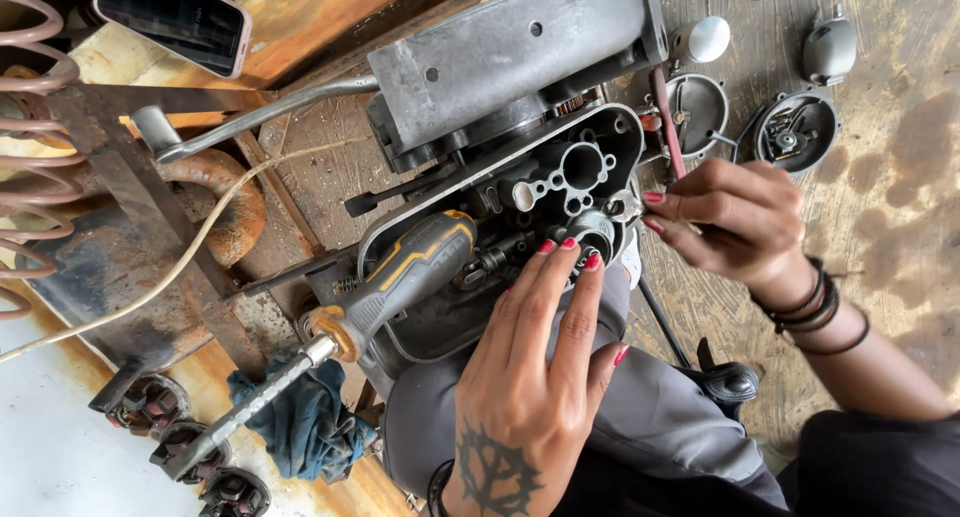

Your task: Repairing internal components of a motorcycle engine using a screwdriver and wrench

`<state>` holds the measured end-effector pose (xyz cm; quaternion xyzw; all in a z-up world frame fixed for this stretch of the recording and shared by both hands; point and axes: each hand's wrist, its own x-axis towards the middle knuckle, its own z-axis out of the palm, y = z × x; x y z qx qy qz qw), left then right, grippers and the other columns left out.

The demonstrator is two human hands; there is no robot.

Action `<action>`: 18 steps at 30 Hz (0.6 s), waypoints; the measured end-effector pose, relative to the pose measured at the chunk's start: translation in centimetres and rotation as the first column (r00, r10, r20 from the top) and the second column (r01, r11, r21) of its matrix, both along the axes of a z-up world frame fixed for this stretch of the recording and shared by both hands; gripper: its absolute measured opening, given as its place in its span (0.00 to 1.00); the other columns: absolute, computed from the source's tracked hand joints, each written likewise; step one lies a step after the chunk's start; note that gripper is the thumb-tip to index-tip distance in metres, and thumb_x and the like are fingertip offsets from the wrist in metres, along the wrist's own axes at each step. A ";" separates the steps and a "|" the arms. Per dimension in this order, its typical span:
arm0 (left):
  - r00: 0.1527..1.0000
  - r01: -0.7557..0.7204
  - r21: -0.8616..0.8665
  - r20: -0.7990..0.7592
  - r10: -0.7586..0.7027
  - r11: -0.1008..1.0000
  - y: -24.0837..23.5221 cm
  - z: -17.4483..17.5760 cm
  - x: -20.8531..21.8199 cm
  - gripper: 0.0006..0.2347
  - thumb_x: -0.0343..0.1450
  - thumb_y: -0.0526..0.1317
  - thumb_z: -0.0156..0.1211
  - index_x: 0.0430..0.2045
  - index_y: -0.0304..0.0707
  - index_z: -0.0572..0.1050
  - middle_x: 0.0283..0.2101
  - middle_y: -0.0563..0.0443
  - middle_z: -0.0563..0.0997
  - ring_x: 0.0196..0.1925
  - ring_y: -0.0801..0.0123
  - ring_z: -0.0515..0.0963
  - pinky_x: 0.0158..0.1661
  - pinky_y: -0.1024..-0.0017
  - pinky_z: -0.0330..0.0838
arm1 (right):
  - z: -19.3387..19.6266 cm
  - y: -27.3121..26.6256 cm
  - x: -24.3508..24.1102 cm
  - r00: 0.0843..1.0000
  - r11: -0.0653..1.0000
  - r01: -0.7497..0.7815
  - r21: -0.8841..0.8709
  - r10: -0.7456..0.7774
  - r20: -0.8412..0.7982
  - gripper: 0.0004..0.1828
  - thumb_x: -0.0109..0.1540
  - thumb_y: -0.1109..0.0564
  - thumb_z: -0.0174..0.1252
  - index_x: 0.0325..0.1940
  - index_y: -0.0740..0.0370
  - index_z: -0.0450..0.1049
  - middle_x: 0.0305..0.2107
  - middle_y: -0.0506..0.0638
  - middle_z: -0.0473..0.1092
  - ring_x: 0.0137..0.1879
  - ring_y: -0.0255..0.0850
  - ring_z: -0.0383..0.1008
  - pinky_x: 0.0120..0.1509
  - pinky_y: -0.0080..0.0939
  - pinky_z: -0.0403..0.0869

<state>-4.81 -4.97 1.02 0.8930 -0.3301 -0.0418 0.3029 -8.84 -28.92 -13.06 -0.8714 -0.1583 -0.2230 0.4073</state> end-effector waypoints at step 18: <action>0.990 0.109 0.046 -0.091 -0.104 0.993 1.8 -0.4 0.1 0.19 0.77 0.41 0.60 0.63 0.33 0.70 0.66 0.42 0.72 0.68 0.55 0.76 0.54 0.60 0.75 | 11.2 1.7 1.6 0.851 0.994 -0.005 -0.112 -0.054 -0.522 0.07 0.66 0.64 0.62 0.49 0.66 0.78 0.29 0.48 0.72 0.20 0.35 0.61 0.25 0.34 0.59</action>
